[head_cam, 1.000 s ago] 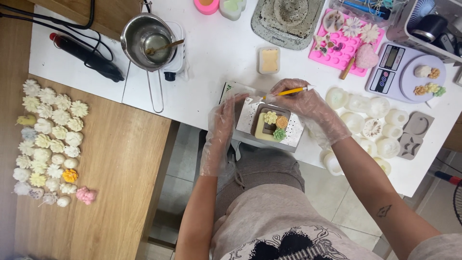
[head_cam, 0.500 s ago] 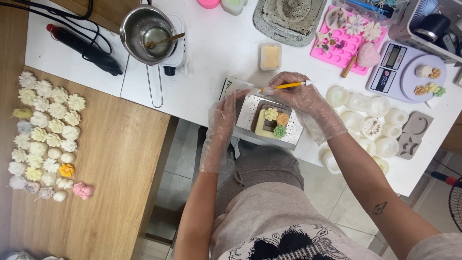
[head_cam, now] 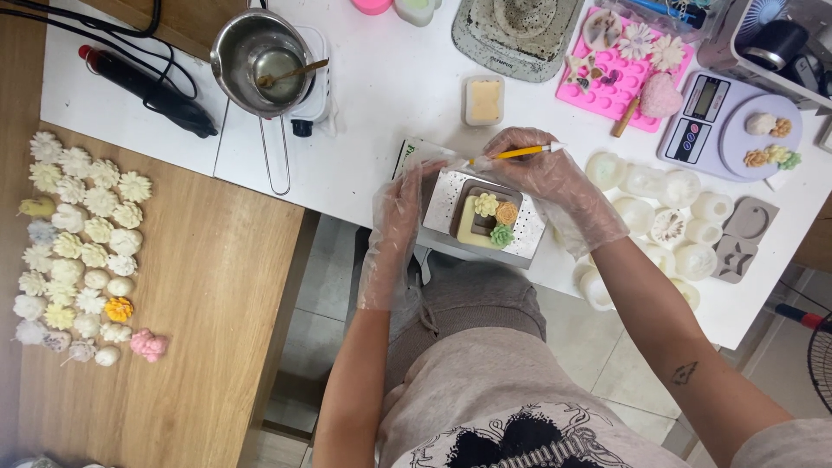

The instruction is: The recorder is decorating a handmade candle by attaching small wax flowers and applying liquid wax using a spoon.

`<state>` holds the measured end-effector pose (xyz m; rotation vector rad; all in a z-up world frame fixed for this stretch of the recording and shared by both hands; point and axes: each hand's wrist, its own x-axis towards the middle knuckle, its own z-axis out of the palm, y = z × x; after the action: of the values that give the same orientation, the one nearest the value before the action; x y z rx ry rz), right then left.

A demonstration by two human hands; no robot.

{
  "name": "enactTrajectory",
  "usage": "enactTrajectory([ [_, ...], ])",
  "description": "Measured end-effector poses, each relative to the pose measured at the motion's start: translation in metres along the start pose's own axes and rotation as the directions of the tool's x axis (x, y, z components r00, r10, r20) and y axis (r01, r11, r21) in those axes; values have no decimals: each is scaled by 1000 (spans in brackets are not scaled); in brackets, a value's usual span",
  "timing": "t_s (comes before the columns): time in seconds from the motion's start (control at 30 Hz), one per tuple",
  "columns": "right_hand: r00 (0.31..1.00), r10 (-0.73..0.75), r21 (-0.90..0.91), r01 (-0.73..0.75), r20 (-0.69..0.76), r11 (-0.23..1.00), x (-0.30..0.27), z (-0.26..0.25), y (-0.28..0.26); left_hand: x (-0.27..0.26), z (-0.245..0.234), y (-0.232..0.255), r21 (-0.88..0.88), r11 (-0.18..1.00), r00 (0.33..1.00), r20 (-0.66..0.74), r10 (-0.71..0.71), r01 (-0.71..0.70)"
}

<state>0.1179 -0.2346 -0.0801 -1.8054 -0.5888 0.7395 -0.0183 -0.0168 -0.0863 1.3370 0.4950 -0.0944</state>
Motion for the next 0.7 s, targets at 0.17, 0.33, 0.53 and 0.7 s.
enactTrajectory([
  [0.17, 1000, 12, -60, -13, -18, 998, 4, 1, 3, 1, -1, -1, -15, 1000, 1000, -7, -19, 19],
  [0.33, 999, -51, -67, 50, -4, 996, 7, 2, 8, 0, 0, 4, 29, 996, 995, -46, -86, 87],
  [0.53, 996, -83, -1, 83, -21, 997, 25, 3, 0, 3, -10, 3, -63, 998, 999, -20, -28, 27],
  [0.7, 985, -168, 12, 168, 23, 986, 72, 23, -68, 5, -43, 41, -236, 971, 996, -93, 8, -30],
])
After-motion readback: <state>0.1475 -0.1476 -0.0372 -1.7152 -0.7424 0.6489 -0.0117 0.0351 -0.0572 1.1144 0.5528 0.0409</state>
